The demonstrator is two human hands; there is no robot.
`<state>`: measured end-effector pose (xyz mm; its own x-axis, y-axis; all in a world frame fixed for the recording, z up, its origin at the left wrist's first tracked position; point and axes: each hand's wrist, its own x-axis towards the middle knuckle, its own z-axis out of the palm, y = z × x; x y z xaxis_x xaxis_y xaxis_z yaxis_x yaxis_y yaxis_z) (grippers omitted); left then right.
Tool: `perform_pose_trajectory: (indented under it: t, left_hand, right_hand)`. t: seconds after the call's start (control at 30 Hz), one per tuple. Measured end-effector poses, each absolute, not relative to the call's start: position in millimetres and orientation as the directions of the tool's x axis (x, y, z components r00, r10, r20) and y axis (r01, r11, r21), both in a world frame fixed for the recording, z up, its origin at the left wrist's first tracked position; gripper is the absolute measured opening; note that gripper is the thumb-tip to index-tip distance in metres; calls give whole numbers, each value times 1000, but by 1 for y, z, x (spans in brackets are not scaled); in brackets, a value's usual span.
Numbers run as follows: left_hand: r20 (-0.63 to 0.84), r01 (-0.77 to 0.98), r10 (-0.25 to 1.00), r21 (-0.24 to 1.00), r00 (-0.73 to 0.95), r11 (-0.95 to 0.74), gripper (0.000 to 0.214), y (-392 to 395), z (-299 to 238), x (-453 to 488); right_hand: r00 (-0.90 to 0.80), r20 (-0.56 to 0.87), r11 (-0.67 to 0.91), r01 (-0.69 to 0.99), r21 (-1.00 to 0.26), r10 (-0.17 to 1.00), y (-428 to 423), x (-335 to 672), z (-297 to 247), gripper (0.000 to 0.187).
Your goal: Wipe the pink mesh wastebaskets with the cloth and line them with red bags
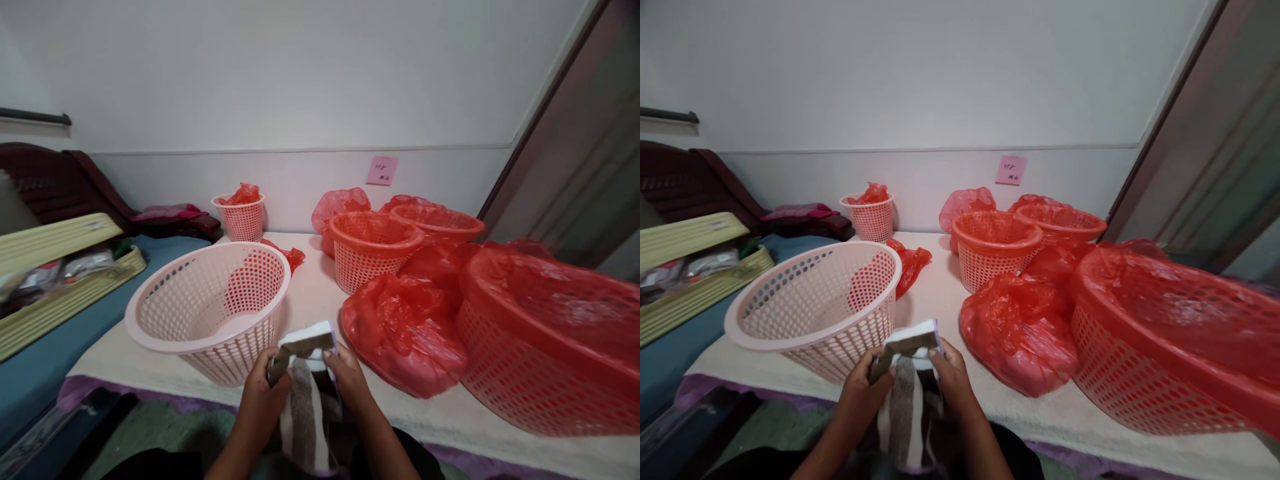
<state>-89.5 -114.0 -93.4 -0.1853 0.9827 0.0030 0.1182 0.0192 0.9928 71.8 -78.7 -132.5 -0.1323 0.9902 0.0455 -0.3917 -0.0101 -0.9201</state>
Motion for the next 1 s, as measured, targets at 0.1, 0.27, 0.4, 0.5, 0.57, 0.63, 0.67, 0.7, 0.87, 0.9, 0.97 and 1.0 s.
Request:
perform_pose_trajectory:
  t: [0.1,0.27,0.4,0.5,0.57,0.63,0.67,0.7,0.87,0.9,0.97,1.0]
  left_hand:
    - [-5,108,992,994,-127,18,25,-115,-96,-102]
    - [-26,101,999,994,-23,29,25,-117,-87,-121]
    - [-34,230,992,973,121,5,20,-119,-80,-138]
    - [-40,291,990,957,136,-1,10,-119,-86,-152]
    - [-59,265,991,964,118,25,6,-118,-93,-159]
    - [-94,202,991,976,90,74,11,-118,-95,-160]
    - [-119,160,990,981,81,105,15,-118,-95,-159]
    - [-147,112,986,984,79,138,20,-117,-93,-156]
    - [-225,-117,968,964,113,238,39,-107,-91,-131]
    - [-226,-153,968,958,107,241,40,-104,-96,-126]
    - [-231,-212,970,947,69,241,43,-100,-115,-119]
    - [-241,-232,970,942,38,243,45,-99,-127,-116]
  right_hand:
    - [-59,-12,-36,-424,-905,998,-77,80,-129,33]
    - [8,-54,-43,-495,-868,999,-73,91,-131,29]
    - [-57,-111,-123,-588,-799,992,-74,94,-133,29]
    - [-92,-144,-170,-616,-769,985,-77,94,-131,31]
    - [-118,-149,-190,-629,-754,982,-78,94,-130,33]
    - [-129,-146,-195,-658,-728,981,-77,95,-129,33]
    - [-127,-142,-190,-678,-710,982,-76,96,-129,33]
    - [-118,-137,-180,-696,-695,984,-73,97,-129,32]
    - [-69,-165,-156,-780,-606,984,-57,106,-131,27]
    - [-71,-175,-163,-789,-593,982,-55,108,-131,26]
    - [-84,-184,-177,-794,-582,979,-52,112,-130,23]
    - [-92,-186,-185,-795,-577,978,-51,114,-130,22]
